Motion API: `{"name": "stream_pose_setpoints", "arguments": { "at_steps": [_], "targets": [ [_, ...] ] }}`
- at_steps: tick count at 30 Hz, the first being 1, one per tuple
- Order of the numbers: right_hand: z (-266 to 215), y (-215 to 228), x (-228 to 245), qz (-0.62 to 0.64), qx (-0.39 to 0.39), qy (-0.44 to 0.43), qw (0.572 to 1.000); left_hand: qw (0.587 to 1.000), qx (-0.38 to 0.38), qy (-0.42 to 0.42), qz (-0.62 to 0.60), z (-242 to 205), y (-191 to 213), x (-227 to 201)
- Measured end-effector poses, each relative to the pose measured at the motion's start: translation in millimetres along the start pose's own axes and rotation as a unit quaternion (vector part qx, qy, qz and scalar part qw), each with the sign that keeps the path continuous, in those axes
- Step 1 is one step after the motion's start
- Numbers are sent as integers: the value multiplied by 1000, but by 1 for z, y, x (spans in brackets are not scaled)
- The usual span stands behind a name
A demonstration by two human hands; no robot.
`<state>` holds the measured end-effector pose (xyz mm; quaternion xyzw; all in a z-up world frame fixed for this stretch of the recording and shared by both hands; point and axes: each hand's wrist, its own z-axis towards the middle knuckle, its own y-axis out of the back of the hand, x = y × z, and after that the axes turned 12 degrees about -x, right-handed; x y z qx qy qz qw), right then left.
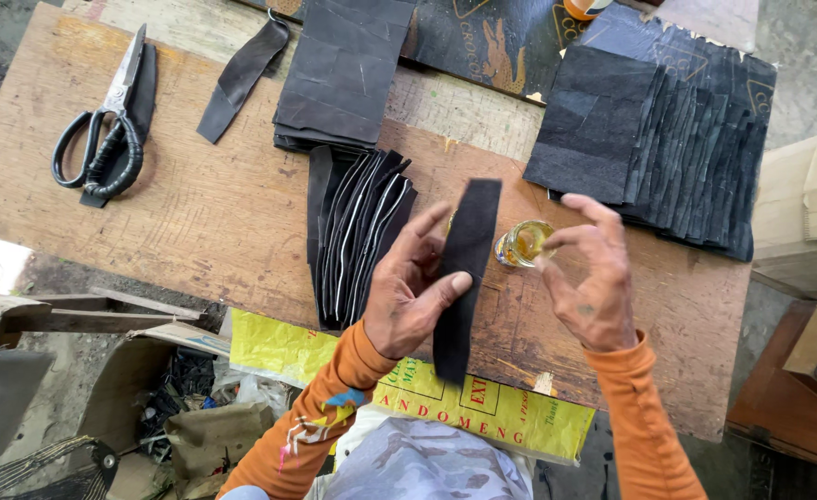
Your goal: The person repeatedly picks up black rectangular material pieces from a stack on a wooden table. They dip a finger into a small glass jar containing a yellow liquid and apply it to the surface of the material. After application, the person places the treated piece onto a separate stack on the table.
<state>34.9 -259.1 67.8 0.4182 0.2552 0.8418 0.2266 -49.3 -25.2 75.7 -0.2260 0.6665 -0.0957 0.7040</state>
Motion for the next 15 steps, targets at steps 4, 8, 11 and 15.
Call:
{"name": "stream_pose_setpoints", "arguments": {
  "at_steps": [4,8,11,15],
  "targets": [
    [-18,-9,25,253,-142,-102,951,989,29,72,-123,-3,-17,9],
    [-34,-21,50,330,-173,-134,918,984,60,88,-140,-7,-23,21],
    [-34,-22,53,328,-159,-134,922,978,101,87,-157,-7,-24,25],
    [-34,-23,50,345,-154,-132,917,988,130,18,-80,-8,-22,25]
  ]
}}
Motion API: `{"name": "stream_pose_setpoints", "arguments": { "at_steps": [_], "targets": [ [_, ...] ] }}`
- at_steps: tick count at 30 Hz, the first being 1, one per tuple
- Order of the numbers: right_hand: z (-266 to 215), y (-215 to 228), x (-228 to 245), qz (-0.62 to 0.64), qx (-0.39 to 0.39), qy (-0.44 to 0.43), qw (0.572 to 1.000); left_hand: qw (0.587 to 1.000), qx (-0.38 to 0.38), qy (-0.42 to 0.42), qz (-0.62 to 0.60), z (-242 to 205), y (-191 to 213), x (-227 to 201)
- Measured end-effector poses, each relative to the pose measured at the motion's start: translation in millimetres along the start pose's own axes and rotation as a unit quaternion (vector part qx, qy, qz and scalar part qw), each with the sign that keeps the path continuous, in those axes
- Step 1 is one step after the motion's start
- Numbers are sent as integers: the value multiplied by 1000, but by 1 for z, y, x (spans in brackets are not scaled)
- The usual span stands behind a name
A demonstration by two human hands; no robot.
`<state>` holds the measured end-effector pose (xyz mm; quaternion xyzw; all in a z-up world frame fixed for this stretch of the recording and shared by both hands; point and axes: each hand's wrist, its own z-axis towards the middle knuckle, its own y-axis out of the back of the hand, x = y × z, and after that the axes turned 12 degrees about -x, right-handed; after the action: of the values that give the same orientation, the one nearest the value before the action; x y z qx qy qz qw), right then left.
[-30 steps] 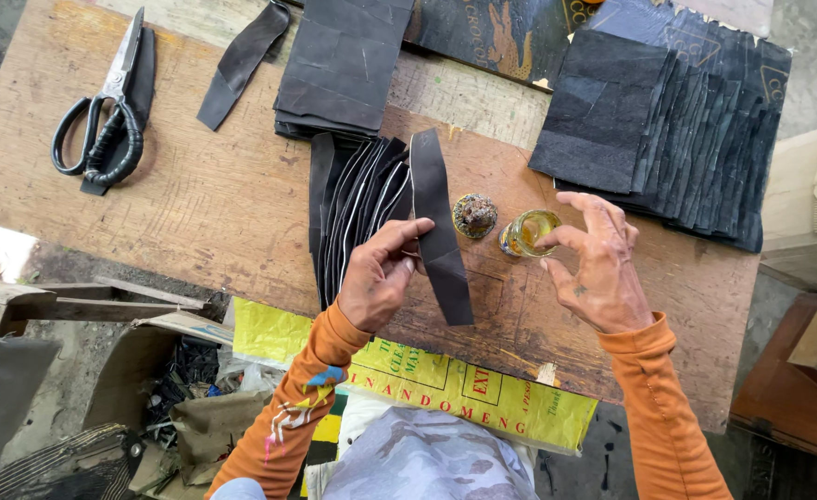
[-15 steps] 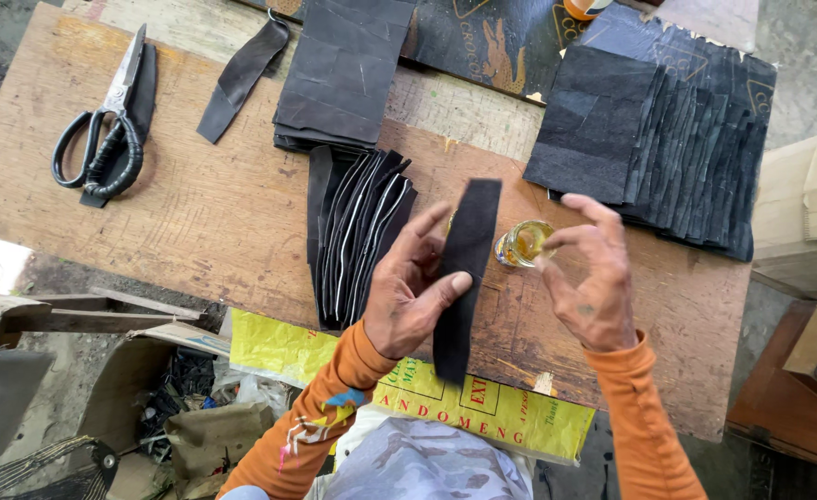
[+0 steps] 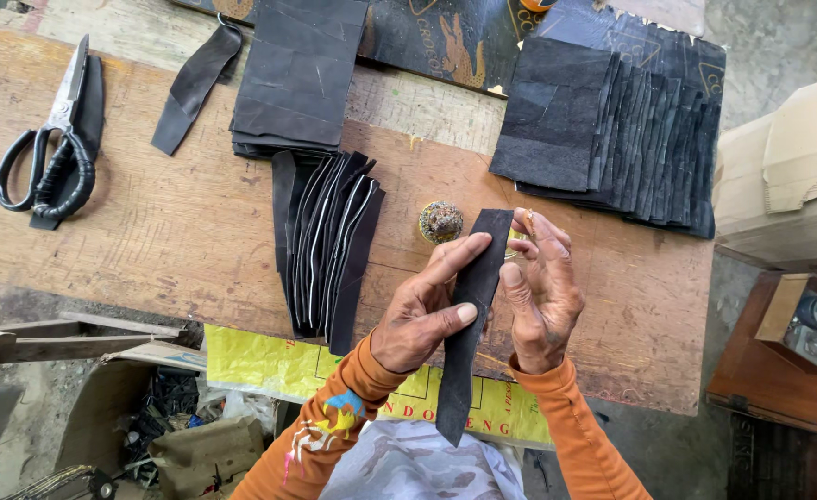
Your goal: The person repeatedly picks up black rectangular material pieces from a stack on a wooden table. They dip a finger into a small glass jar containing a yellow liquid and apply it to the surface of the material. After application, the person places the treated piece onto a separate stack on the table.
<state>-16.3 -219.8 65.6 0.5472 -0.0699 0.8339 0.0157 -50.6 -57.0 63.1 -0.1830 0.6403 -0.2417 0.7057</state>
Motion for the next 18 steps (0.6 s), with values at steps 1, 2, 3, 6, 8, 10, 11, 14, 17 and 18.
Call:
{"name": "stream_pose_setpoints", "arguments": {
  "at_steps": [1,2,3,6,8,10,11,14,17,18],
  "targets": [
    [0,0,0,1,2,0,1000,1000,3,0,3,0,0,0],
    [0,1,0,2,4,0,1000,1000,7,0,6,0,0,1],
    [0,1,1,-2,4,-3,1000,1000,7,1,9,1,0,1],
    [-1,3,0,-20,3,-8,1000,1000,7,4,16,1,1,1],
    [-2,5,-1,-44,3,-9,999,1000,8,7,17,2,1,0],
    [-4,5,-4,-15,3,-27,1000,1000,12,11,18,2,2,0],
    [-4,6,-5,-1,3,-35,999,1000,14,13,19,2,2,-1],
    [-4,6,-5,7,3,-36,999,999,16,19,33,3,3,-2],
    [-7,7,-2,-33,4,-15,999,1000,10,18,6,4,2,-1],
    [-9,6,0,-35,9,-1,999,1000,6,20,4,4,2,-2]
  ]
}}
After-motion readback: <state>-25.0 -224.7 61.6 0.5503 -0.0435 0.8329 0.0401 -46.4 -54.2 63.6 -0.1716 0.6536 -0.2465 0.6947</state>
